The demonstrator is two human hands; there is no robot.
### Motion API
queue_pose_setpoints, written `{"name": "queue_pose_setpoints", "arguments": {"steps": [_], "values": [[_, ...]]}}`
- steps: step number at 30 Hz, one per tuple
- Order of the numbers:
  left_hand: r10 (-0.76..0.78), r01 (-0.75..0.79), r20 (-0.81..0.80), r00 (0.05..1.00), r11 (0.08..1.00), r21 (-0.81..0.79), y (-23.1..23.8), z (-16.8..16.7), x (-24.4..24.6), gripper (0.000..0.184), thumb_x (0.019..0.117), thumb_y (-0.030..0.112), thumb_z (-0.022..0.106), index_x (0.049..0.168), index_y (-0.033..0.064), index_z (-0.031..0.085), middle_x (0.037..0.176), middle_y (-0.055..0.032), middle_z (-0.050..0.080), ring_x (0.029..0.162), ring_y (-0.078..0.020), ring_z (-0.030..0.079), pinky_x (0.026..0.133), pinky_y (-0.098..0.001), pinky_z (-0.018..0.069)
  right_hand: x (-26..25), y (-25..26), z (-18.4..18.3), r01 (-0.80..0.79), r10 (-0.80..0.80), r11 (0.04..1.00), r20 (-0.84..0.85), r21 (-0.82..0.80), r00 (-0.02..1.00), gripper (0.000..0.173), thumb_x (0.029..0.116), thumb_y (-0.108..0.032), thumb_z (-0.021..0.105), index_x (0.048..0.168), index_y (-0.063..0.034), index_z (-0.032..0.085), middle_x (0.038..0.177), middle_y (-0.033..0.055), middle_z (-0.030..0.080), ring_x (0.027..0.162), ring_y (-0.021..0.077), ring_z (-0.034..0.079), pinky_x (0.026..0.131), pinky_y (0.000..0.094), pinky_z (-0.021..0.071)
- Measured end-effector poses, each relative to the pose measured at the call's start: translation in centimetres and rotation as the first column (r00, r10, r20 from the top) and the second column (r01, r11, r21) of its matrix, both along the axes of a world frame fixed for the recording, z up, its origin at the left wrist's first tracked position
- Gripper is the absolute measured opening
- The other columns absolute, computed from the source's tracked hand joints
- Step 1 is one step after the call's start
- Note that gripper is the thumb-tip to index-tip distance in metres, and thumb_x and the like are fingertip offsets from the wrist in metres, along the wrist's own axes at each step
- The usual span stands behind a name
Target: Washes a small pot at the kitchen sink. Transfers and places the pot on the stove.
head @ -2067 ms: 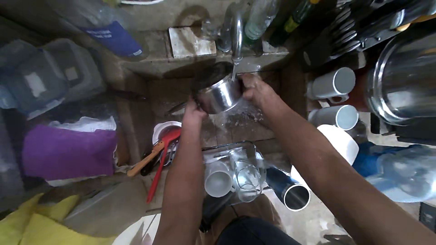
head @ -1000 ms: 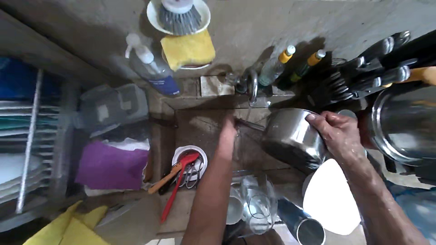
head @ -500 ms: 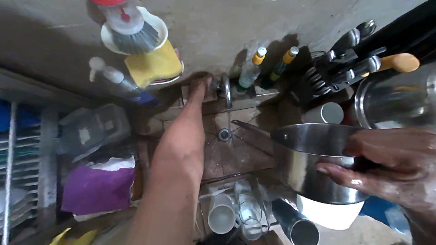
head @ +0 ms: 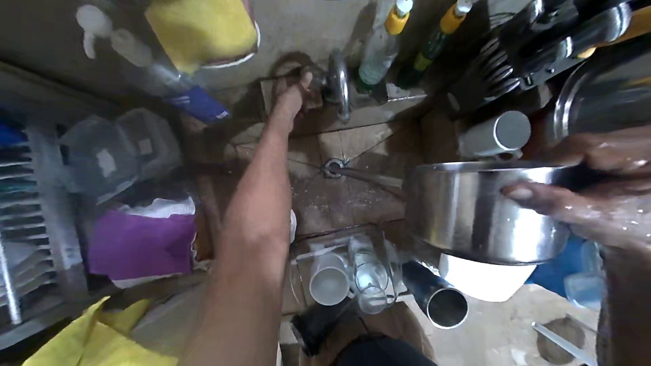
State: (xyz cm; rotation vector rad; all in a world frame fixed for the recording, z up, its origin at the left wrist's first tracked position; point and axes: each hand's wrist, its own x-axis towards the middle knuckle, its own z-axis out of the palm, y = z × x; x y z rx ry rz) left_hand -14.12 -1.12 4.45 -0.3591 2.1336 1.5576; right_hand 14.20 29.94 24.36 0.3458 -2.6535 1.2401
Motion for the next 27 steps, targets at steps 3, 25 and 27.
{"name": "queue_pose_setpoints", "arguments": {"steps": [3, 25, 27], "values": [[0.077, -0.078, 0.011, 0.997, 0.991, 0.105, -1.0, 0.1, 5.9, 0.056, 0.1043, 0.056, 0.05, 0.134, 0.01, 0.06, 0.109, -0.008, 0.074, 0.083, -0.0198, 0.072, 0.071, -0.0369, 0.0602, -0.2, -0.2, -0.4, 0.011, -0.006, 0.994, 0.041, -0.11, 0.999, 0.023, 0.083, -0.035, 0.084, 0.079, -0.0206, 0.067, 0.069, -0.013, 0.064, 0.056, -0.0022, 0.057, 0.049, 0.0156, 0.047], [-0.891, 0.358, -0.351, 0.289, 0.44, -0.824, -6.2, 19.1, 17.2, 0.059, 0.095, 0.072, 0.049, 0.088, 0.0176, 0.069, 0.066, -0.005, 0.063, 0.064, -0.0268, 0.065, 0.06, -0.0538, 0.0504, -5.1, -4.3, 0.0, 0.403, -0.103, 0.794, 0.554, -0.454, 0.826, 0.032, 0.1063, -0.042, 0.053, 0.101, -0.0151, 0.07, 0.084, -0.0033, 0.067, 0.075, 0.0058, 0.064, 0.068, 0.027, 0.0565], [-0.87, 0.294, -0.395, 0.294, 0.476, -0.829, -6.2, 22.3, 18.3, 0.056, 0.0947, 0.07, 0.05, 0.083, 0.0176, 0.068, 0.063, -0.0028, 0.061, 0.06, -0.0245, 0.063, 0.056, -0.0518, 0.0493, -4.1, -4.8, 3.8, 0.367, -0.106, 0.784, 0.476, -0.5, 0.873, 0.031, 0.1051, -0.044, 0.055, 0.093, -0.0192, 0.069, 0.076, -0.0053, 0.065, 0.065, 0.0031, 0.061, 0.058, 0.0216, 0.0528]]}}
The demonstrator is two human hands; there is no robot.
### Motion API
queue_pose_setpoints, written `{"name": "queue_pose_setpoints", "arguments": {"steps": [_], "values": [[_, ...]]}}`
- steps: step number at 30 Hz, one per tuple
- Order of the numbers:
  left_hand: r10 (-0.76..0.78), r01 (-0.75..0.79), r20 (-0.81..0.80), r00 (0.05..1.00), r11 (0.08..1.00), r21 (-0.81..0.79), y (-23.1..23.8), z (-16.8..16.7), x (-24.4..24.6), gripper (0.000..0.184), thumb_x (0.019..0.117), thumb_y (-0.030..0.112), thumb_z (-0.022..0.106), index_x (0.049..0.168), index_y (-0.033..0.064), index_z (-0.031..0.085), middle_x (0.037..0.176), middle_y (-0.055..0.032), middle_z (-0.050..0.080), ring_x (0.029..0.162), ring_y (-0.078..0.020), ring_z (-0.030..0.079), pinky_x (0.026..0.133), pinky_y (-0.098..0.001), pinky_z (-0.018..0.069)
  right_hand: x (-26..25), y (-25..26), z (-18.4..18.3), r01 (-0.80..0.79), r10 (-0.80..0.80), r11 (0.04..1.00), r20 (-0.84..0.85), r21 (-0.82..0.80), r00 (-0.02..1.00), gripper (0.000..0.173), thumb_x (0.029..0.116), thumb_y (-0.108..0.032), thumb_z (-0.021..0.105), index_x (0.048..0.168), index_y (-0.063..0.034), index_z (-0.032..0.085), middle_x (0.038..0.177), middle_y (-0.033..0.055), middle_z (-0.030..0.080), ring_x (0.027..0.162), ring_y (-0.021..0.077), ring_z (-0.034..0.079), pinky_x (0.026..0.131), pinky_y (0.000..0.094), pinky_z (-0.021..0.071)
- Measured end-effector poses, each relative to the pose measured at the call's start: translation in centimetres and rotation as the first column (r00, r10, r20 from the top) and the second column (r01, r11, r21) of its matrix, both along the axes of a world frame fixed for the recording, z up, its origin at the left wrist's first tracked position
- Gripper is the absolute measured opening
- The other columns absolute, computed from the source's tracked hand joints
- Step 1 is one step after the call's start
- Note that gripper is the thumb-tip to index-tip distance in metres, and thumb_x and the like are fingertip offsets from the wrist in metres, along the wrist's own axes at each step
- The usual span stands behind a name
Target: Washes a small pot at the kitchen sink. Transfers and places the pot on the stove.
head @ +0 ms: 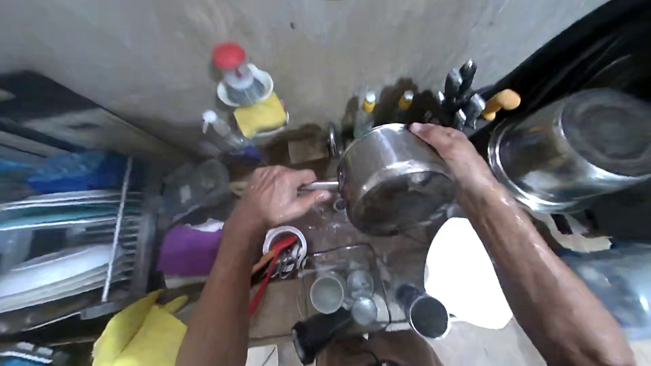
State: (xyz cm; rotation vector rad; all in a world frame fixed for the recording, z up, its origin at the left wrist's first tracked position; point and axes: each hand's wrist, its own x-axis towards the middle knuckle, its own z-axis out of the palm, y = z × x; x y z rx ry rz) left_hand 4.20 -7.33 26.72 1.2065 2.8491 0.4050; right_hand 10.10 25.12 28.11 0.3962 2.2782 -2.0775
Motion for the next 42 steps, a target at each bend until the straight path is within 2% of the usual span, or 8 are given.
{"name": "queue_pose_setpoints", "arguments": {"steps": [4, 7, 10, 18, 23, 31, 36, 42], "values": [[0.081, -0.065, -0.162, 0.983, 0.993, 0.104, 0.2, 1.1, 2.4, 0.05, 0.0948, 0.066, 0.056, 0.084, 0.0199, 0.07, 0.069, 0.0015, 0.064, 0.061, -0.0179, 0.063, 0.054, -0.0459, 0.0512, 1.3, 0.8, 1.1, -0.068, 0.068, 0.998, -0.287, 0.009, 0.955, 0.027, 0.1036, -0.036, 0.056, 0.086, -0.0178, 0.065, 0.061, -0.0069, 0.054, 0.048, 0.0009, 0.047, 0.044, 0.0168, 0.0417], [0.178, -0.154, 0.363, 0.914, 0.984, -0.094, 1.4, -9.9, 3.3, 0.051, 0.0961, 0.062, 0.059, 0.1, 0.0125, 0.074, 0.088, -0.0123, 0.073, 0.087, -0.0319, 0.071, 0.083, -0.0609, 0.055, 1.2, 1.0, -10.2, -0.031, 0.07, 0.981, 0.201, -0.191, 0.977, 0.029, 0.1045, -0.031, 0.058, 0.116, -0.0061, 0.067, 0.09, 0.0029, 0.067, 0.078, 0.0103, 0.063, 0.07, 0.0305, 0.0553], [0.248, -0.17, 0.473, 0.845, 0.964, -0.203, 2.9, -14.9, 3.8, 0.055, 0.0949, 0.066, 0.058, 0.104, 0.0135, 0.073, 0.095, -0.0125, 0.073, 0.095, -0.0324, 0.07, 0.089, -0.0597, 0.0538, 0.7, 1.4, -14.4, -0.02, 0.091, 0.98, 0.363, -0.196, 0.927, 0.03, 0.1019, -0.035, 0.06, 0.118, -0.0098, 0.066, 0.092, 0.0044, 0.067, 0.078, 0.0133, 0.064, 0.068, 0.0344, 0.0552], [0.159, -0.165, 0.109, 0.981, 0.985, 0.044, 2.9, -2.8, 5.0, 0.052, 0.0955, 0.066, 0.055, 0.092, 0.0173, 0.073, 0.077, -0.0047, 0.07, 0.075, -0.0239, 0.07, 0.071, -0.0521, 0.0552, 0.4, 3.5, -2.6, -0.158, 0.152, 0.987, -0.153, -0.029, 0.977, 0.032, 0.103, -0.031, 0.059, 0.077, -0.0125, 0.064, 0.066, -0.0048, 0.058, 0.057, 0.0048, 0.053, 0.055, 0.0234, 0.0457], [0.2, -0.195, 0.531, 0.823, 0.978, -0.067, 3.7, -14.0, 5.9, 0.052, 0.0958, 0.062, 0.06, 0.101, 0.0115, 0.075, 0.092, -0.0113, 0.072, 0.091, -0.0282, 0.07, 0.087, -0.0582, 0.0552, 0.7, 2.9, -13.2, -0.036, 0.057, 0.996, 0.254, -0.087, 0.966, 0.032, 0.0988, -0.034, 0.068, 0.111, -0.0046, 0.072, 0.098, 0.0047, 0.071, 0.088, 0.0102, 0.065, 0.082, 0.0333, 0.0548], [0.171, -0.177, 0.068, 0.983, 0.98, 0.086, 3.2, 0.0, 7.1, 0.035, 0.0929, 0.057, 0.065, 0.102, 0.0253, 0.078, 0.084, 0.0016, 0.075, 0.079, -0.0185, 0.072, 0.073, -0.0552, 0.058, 3.7, 4.1, -0.4, -0.143, 0.138, 0.99, -0.146, -0.021, 0.98, 0.037, 0.0991, -0.049, 0.063, 0.079, -0.0178, 0.064, 0.061, -0.0032, 0.055, 0.047, 0.0056, 0.049, 0.042, 0.0223, 0.041], [0.13, -0.19, 0.615, 0.778, 0.981, 0.034, 3.6, -13.3, 6.9, 0.047, 0.0971, 0.052, 0.064, 0.1, 0.0057, 0.074, 0.091, -0.0123, 0.071, 0.087, -0.0256, 0.068, 0.086, -0.0546, 0.0548, 2.9, 3.1, -12.8, -0.012, 0.04, 0.995, 0.3, -0.096, 0.953, 0.042, 0.0976, -0.041, 0.068, 0.12, -0.0063, 0.069, 0.108, 0.0082, 0.072, 0.096, 0.0151, 0.067, 0.087, 0.0381, 0.0569], [0.108, -0.106, 0.294, 0.95, 0.994, -0.022, 2.9, -3.8, 7.1, 0.057, 0.0959, 0.069, 0.052, 0.099, 0.0168, 0.074, 0.082, -0.0072, 0.071, 0.082, -0.0261, 0.069, 0.08, -0.0557, 0.0543, 4.3, 2.5, -3.5, 0.052, -0.046, 0.996, 0.082, -0.077, 0.996, 0.022, 0.103, -0.025, 0.063, 0.101, -0.0056, 0.073, 0.082, -0.0024, 0.068, 0.072, 0.0019, 0.06, 0.068, 0.0219, 0.0525]]}}
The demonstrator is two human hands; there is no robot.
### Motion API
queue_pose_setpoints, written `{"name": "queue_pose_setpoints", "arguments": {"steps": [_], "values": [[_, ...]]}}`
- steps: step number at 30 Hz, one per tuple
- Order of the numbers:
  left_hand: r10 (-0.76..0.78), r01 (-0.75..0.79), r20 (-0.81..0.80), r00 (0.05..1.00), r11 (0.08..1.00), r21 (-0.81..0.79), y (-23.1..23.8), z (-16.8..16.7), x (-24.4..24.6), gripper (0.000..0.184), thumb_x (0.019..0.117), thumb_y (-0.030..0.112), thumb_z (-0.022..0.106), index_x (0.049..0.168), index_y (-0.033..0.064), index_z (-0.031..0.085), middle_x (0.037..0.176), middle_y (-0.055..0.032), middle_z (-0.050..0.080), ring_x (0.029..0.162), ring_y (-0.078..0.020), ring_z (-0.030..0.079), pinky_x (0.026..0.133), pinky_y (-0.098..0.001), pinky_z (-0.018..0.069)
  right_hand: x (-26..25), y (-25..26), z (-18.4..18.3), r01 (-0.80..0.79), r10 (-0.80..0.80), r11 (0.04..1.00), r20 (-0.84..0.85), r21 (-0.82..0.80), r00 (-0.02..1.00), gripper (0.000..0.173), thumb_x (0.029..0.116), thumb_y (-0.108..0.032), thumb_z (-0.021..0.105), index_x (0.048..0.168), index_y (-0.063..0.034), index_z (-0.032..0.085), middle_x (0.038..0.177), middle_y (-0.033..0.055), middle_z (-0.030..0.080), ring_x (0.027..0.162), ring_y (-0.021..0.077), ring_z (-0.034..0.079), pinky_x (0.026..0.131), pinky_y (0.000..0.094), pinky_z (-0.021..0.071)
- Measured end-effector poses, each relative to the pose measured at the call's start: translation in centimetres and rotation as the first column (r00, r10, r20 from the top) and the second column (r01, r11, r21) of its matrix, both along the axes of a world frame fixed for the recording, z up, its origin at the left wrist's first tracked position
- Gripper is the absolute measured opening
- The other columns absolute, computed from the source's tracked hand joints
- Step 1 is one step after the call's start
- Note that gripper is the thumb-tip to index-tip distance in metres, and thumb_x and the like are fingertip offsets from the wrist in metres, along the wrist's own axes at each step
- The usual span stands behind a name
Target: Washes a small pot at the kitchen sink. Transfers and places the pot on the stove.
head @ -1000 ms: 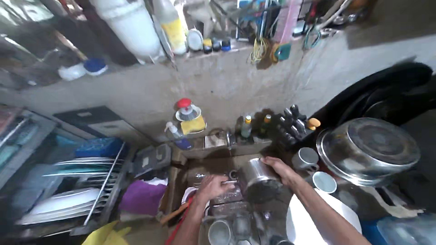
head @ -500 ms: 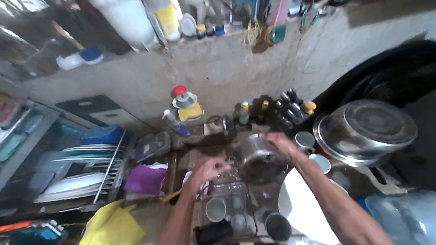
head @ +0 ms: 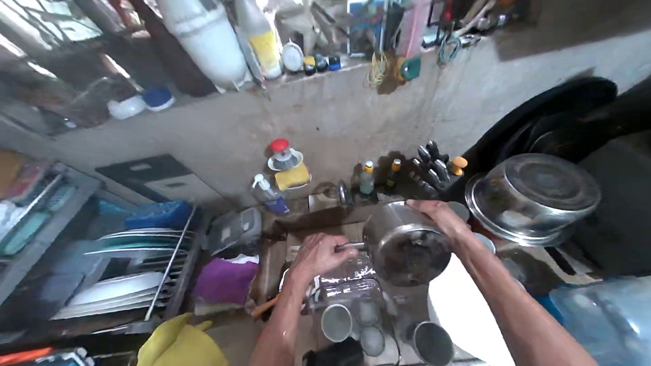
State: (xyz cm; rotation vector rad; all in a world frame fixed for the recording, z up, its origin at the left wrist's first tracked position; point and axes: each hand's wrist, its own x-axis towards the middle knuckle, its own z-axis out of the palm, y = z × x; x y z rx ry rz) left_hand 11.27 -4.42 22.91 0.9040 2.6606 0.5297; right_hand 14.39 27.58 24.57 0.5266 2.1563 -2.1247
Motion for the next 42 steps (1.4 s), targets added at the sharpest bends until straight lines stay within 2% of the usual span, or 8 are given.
{"name": "queue_pose_setpoints", "arguments": {"steps": [6, 10, 14, 21, 27, 36, 39, 42], "values": [[0.004, -0.042, 0.302, 0.953, 0.992, 0.119, -2.5, -9.0, 0.1, 0.048, 0.0976, 0.05, 0.064, 0.099, 0.003, 0.072, 0.092, -0.0162, 0.07, 0.089, -0.0307, 0.067, 0.086, -0.0575, 0.0534, 0.0, -3.6, -5.8, -0.023, 0.005, 0.992, 0.139, 0.126, 0.99, 0.03, 0.0996, -0.033, 0.067, 0.108, -0.0045, 0.072, 0.098, 0.0057, 0.071, 0.088, 0.0111, 0.066, 0.08, 0.0339, 0.0552], [0.048, -0.062, 0.133, 0.99, 0.992, 0.105, -5.2, -3.4, 1.4, 0.049, 0.0958, 0.06, 0.059, 0.102, 0.014, 0.075, 0.092, -0.0095, 0.073, 0.091, -0.0268, 0.07, 0.086, -0.0568, 0.0543, 1.3, -6.0, 0.3, -0.047, 0.053, 0.99, -0.042, 0.13, 0.998, 0.024, 0.1017, -0.029, 0.065, 0.098, -0.0066, 0.074, 0.083, 0.0001, 0.069, 0.074, 0.0054, 0.063, 0.07, 0.026, 0.0545], [0.004, -0.024, 0.177, 0.984, 0.993, 0.115, -6.7, -4.7, 1.1, 0.052, 0.0968, 0.057, 0.061, 0.102, 0.0066, 0.073, 0.094, -0.0152, 0.071, 0.093, -0.0318, 0.068, 0.088, -0.0598, 0.053, 1.8, -8.1, -0.5, -0.032, 0.027, 0.987, 0.035, 0.155, 0.999, 0.032, 0.1005, -0.032, 0.066, 0.116, -0.004, 0.069, 0.103, 0.0066, 0.071, 0.091, 0.0106, 0.066, 0.083, 0.0323, 0.056], [0.043, -0.048, 0.041, 0.998, 0.99, 0.13, -7.9, -1.0, 1.6, 0.051, 0.0954, 0.059, 0.061, 0.106, 0.0107, 0.073, 0.099, -0.0131, 0.072, 0.099, -0.0307, 0.069, 0.09, -0.0596, 0.0525, 3.2, -8.8, 3.7, -0.096, 0.157, 0.945, -0.177, 0.312, 0.972, 0.036, 0.1024, -0.039, 0.062, 0.085, -0.008, 0.069, 0.072, 0.0025, 0.063, 0.064, 0.0104, 0.057, 0.062, 0.0317, 0.0503], [-0.105, 0.098, 0.057, 0.993, 0.989, 0.109, -5.8, 5.4, 4.2, 0.046, 0.0957, 0.048, 0.067, 0.12, 0.0083, 0.07, 0.107, -0.0146, 0.072, 0.103, -0.0294, 0.069, 0.096, -0.0561, 0.0529, 9.7, -9.0, 10.1, -0.06, 0.42, 0.848, -0.597, 0.527, 0.683, 0.03, 0.0906, -0.029, 0.075, 0.07, -0.01, 0.064, 0.066, 0.0003, 0.06, 0.056, 0.0097, 0.054, 0.051, 0.0277, 0.0462], [-0.531, 0.533, -0.141, 0.835, 0.719, 0.446, 4.0, 11.5, 14.0, 0.037, 0.1049, 0.04, 0.057, 0.101, 0.0064, 0.072, 0.081, -0.0046, 0.068, 0.074, -0.0114, 0.064, 0.073, -0.0332, 0.0549, 27.9, 0.6, 16.8, 0.393, 0.638, 0.59, -0.705, 0.706, 0.309, 0.043, 0.0963, -0.045, 0.063, 0.069, -0.012, 0.057, 0.063, -0.0019, 0.051, 0.068, 0.0094, 0.052, 0.074, 0.0322, 0.0434], [-0.522, 0.614, -0.324, 0.789, 0.66, 0.432, 10.2, 11.8, 19.3, 0.034, 0.1039, 0.041, 0.059, 0.096, 0.0102, 0.071, 0.081, -0.002, 0.069, 0.074, -0.0109, 0.065, 0.069, -0.0324, 0.0556, 36.9, 5.5, 15.8, 0.595, 0.507, 0.486, -0.761, 0.64, 0.405, 0.045, 0.0916, -0.059, 0.065, 0.081, -0.016, 0.066, 0.085, -0.0037, 0.063, 0.098, 0.0111, 0.059, 0.101, 0.0385, 0.0427], [-0.492, 0.652, -0.437, 0.753, 0.648, 0.393, 18.0, 10.9, 24.8, 0.035, 0.1018, 0.046, 0.058, 0.099, 0.0151, 0.074, 0.085, 0.0015, 0.072, 0.072, -0.0093, 0.067, 0.063, -0.0334, 0.0563, 46.3, 10.4, 11.9, 0.678, 0.199, 0.487, -0.826, 0.551, 0.528, 0.063, 0.0842, -0.067, 0.07, 0.127, -0.0205, 0.066, 0.148, 0.0026, 0.052, 0.146, 0.0255, 0.039, 0.12, 0.0476, 0.0369]]}}
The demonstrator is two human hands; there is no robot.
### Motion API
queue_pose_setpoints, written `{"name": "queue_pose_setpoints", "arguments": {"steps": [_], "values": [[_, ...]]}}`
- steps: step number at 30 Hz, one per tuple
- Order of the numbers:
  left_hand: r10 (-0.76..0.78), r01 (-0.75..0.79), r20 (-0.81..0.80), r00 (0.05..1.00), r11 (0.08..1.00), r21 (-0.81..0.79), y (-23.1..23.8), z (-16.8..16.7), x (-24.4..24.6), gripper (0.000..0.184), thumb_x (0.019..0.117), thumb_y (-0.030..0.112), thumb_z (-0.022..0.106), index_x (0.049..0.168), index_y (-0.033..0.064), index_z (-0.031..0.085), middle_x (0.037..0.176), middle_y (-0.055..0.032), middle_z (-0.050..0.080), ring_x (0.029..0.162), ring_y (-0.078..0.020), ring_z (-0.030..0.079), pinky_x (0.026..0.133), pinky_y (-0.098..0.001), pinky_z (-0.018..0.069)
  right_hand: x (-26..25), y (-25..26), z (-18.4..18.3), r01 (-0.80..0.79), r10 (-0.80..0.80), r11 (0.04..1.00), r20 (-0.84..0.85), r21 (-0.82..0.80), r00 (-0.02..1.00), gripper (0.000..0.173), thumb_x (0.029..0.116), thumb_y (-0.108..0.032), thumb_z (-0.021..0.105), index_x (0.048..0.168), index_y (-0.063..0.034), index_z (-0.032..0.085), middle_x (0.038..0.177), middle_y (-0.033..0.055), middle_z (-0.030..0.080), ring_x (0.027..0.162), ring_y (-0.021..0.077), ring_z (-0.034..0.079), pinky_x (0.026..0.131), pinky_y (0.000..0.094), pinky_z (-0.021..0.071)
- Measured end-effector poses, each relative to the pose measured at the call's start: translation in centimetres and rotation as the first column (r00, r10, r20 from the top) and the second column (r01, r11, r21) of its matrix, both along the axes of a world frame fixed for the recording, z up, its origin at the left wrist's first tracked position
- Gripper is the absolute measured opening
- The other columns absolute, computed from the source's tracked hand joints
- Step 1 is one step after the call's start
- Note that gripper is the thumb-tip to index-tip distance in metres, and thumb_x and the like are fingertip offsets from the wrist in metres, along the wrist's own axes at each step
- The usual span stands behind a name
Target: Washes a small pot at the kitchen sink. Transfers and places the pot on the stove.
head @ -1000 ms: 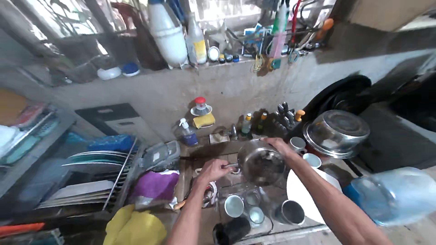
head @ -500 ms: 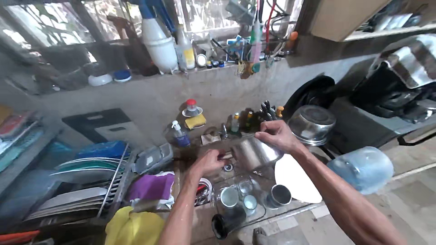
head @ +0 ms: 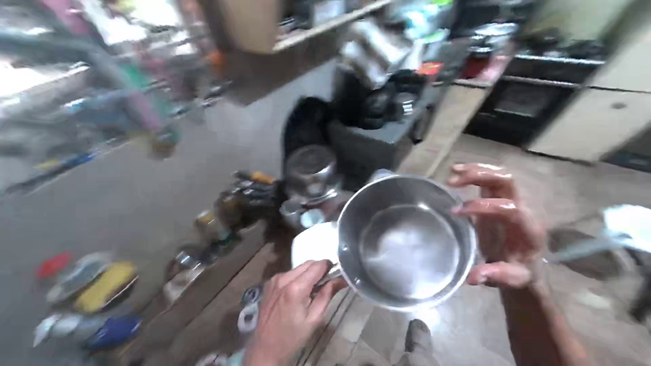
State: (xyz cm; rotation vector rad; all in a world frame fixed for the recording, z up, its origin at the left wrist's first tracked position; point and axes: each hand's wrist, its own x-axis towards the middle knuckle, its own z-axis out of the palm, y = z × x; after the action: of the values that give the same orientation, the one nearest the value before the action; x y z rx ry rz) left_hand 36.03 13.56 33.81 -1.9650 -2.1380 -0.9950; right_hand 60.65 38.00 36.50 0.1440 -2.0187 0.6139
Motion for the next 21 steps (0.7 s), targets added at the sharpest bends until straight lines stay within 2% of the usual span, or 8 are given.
{"name": "queue_pose_setpoints", "arguments": {"steps": [1, 3, 7, 10, 12, 15, 18, 21], "values": [[0.004, -0.004, -0.023, 1.0, 1.0, 0.014, 2.9, -0.5, 1.8, 0.034, 0.1003, 0.046, 0.06, 0.1, 0.0161, 0.075, 0.085, 0.0024, 0.072, 0.071, -0.0087, 0.067, 0.061, -0.0333, 0.0567, 2.9, 1.6, -1.8, 0.062, -0.061, 0.993, 0.008, -0.105, 0.998, 0.075, 0.0829, -0.067, 0.072, 0.14, -0.0194, 0.06, 0.159, 0.006, 0.042, 0.15, 0.0283, 0.035, 0.12, 0.0489, 0.0379], [0.001, 0.0, -0.05, 0.999, 1.0, 0.026, 8.9, -2.0, 5.7, 0.033, 0.0972, 0.046, 0.062, 0.099, 0.0163, 0.076, 0.083, 0.0023, 0.071, 0.068, -0.0099, 0.067, 0.058, -0.0341, 0.0552, 8.8, 4.5, -6.0, 0.176, -0.174, 0.93, 0.033, -0.322, 0.984, 0.081, 0.0838, -0.065, 0.073, 0.145, -0.0148, 0.056, 0.161, 0.0107, 0.04, 0.147, 0.0284, 0.039, 0.118, 0.0472, 0.0416], [-0.027, 0.026, -0.029, 0.999, 0.999, -0.032, 20.7, -5.7, 13.8, 0.031, 0.0931, 0.043, 0.063, 0.099, 0.0165, 0.078, 0.085, 0.0018, 0.073, 0.07, -0.014, 0.07, 0.057, -0.0395, 0.0574, 18.4, 8.0, -12.8, 0.409, -0.416, 0.618, 0.162, -0.671, 0.895, 0.061, 0.0915, -0.058, 0.068, 0.133, -0.0135, 0.066, 0.125, -0.0005, 0.066, 0.106, 0.0093, 0.064, 0.088, 0.0277, 0.056], [-0.046, 0.056, 0.097, 0.994, 0.993, -0.101, 29.0, -9.0, 19.3, 0.033, 0.0929, 0.046, 0.065, 0.094, 0.0159, 0.078, 0.084, 0.0024, 0.073, 0.069, -0.0128, 0.07, 0.06, -0.0399, 0.0585, 24.0, 10.7, -16.1, 0.475, -0.421, 0.385, 0.308, -0.792, 0.854, 0.049, 0.0977, -0.044, 0.065, 0.131, -0.0071, 0.066, 0.111, 0.0017, 0.071, 0.092, 0.0092, 0.067, 0.078, 0.0267, 0.058], [-0.035, 0.068, 0.21, 0.977, 0.986, -0.151, 34.7, -10.9, 22.9, 0.035, 0.0928, 0.048, 0.066, 0.092, 0.0145, 0.077, 0.081, 0.0018, 0.072, 0.069, -0.0127, 0.068, 0.063, -0.0402, 0.0572, 26.5, 13.6, -18.4, 0.497, -0.323, 0.268, 0.409, -0.825, 0.853, 0.045, 0.0975, -0.035, 0.065, 0.13, -0.005, 0.066, 0.111, 0.0051, 0.072, 0.095, 0.0132, 0.07, 0.08, 0.0313, 0.06], [-0.027, 0.116, 0.338, 0.941, 0.962, -0.246, 42.8, -12.7, 27.9, 0.033, 0.0961, 0.038, 0.066, 0.114, 0.0115, 0.077, 0.1, -0.0031, 0.076, 0.087, -0.0175, 0.073, 0.08, -0.0471, 0.0597, 27.3, 19.0, -21.5, 0.425, -0.115, 0.15, 0.411, -0.892, 0.904, 0.056, 0.0977, -0.044, 0.063, 0.139, -0.0064, 0.061, 0.132, 0.0087, 0.068, 0.116, 0.0204, 0.067, 0.097, 0.04, 0.0576], [-0.073, 0.225, 0.456, 0.887, 0.931, -0.288, 50.7, -14.2, 32.3, 0.04, 0.0998, 0.019, 0.061, 0.136, 0.0022, 0.065, 0.12, -0.0143, 0.071, 0.107, -0.0257, 0.07, 0.097, -0.0486, 0.0554, 25.8, 26.3, -22.9, 0.321, -0.135, 0.133, 0.303, -0.938, 0.943, 0.078, 0.0941, -0.061, 0.06, 0.148, -0.0048, 0.052, 0.146, 0.0086, 0.059, 0.131, 0.02, 0.058, 0.108, 0.0404, 0.0503], [-0.098, 0.298, 0.526, 0.845, 0.903, -0.311, 58.1, -15.9, 35.6, 0.043, 0.1008, 0.012, 0.056, 0.142, -0.0003, 0.058, 0.131, -0.0184, 0.066, 0.119, -0.0278, 0.066, 0.106, -0.0466, 0.0513, 25.0, 34.7, -22.9, 0.253, -0.235, 0.06, 0.233, -0.966, 0.944, 0.07, 0.0968, -0.054, 0.059, 0.145, -0.0035, 0.054, 0.145, 0.0082, 0.059, 0.133, 0.0167, 0.056, 0.111, 0.0381, 0.0477]]}}
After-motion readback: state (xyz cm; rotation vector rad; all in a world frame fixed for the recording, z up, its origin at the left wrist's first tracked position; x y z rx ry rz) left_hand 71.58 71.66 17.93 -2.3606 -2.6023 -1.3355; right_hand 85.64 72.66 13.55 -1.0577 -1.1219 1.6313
